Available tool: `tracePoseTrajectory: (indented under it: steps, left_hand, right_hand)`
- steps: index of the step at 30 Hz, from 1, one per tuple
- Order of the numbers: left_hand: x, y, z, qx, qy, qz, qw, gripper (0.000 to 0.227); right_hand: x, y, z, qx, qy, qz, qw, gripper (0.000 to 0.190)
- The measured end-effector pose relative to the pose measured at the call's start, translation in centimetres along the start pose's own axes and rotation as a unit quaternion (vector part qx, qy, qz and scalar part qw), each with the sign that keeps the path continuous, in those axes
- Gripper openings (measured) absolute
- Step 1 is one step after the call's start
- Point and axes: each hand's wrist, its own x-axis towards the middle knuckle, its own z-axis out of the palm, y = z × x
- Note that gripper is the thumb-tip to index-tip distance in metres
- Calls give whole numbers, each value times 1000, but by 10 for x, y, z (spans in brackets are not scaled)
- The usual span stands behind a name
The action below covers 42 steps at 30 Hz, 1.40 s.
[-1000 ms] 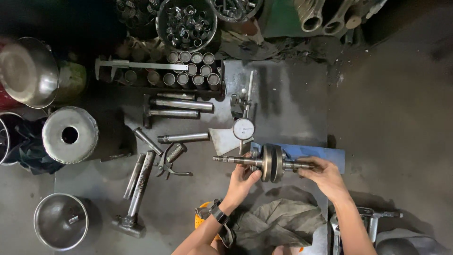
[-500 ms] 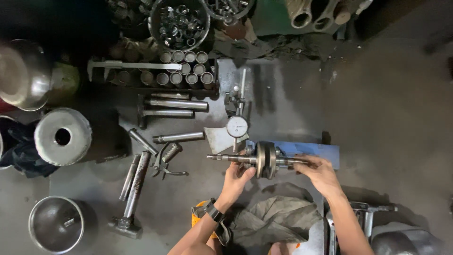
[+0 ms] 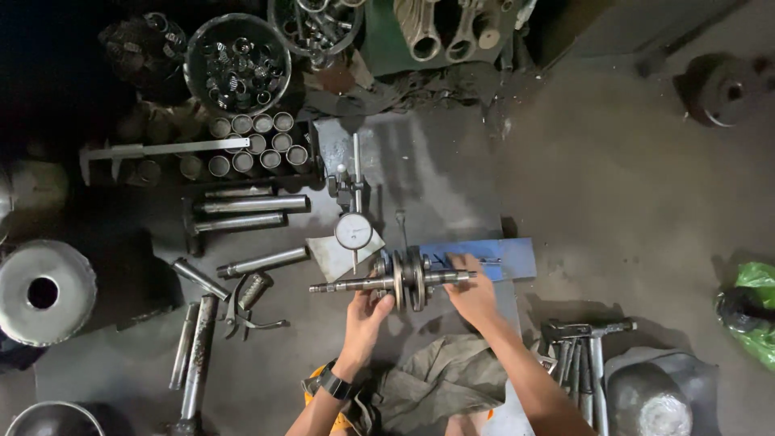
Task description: The person assembles a mechanical shaft by sliding a bearing and a washer onto it. They then place the shaft into a blue vise and use a dial indicator to measure the part while rotating it. The person repeatedly removes the shaft from the vise to adjust the components and reinserts it for further measurement.
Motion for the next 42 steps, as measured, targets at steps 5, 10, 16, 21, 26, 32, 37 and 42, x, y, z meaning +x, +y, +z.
tracePoseTrajectory:
  steps: [5,10,16,21,26,32,37,42]
  left_hand:
    - [1,-9,-5,12,21,-14,1000,60]
    - [-2,1,-2,18,19,-38,999,59]
    - [-1,-4,-4,32,8,-13,999,62]
    - [0,-12,-6,15,15,-7,1000,68]
    - [0,-13,-5,28,22,1,999,67]
    - [-3,-3,-6,34,22,11,999,59]
    - [-11,13,1,-155,86,-4,984,49]
    - [-4,14,0,-208,81,-63,973,32]
  right_hand:
    - [13,2,10,-60,-30,-97,993,40]
    - [18,-19,-11,-100,-131,-111,980,33]
    - [-9,19,-5,13,83,-123,989,36]
    - [0,37,-25,195,86,358,909,43]
    - [20,54,1,54,-31,366,929,49]
    - [13,33,-36,-165,-45,200,965,38]
    - [17,-18,-29,-88,-6,-144,986,58]
    - [39,-33,21,-193,-162,-272,929,57]
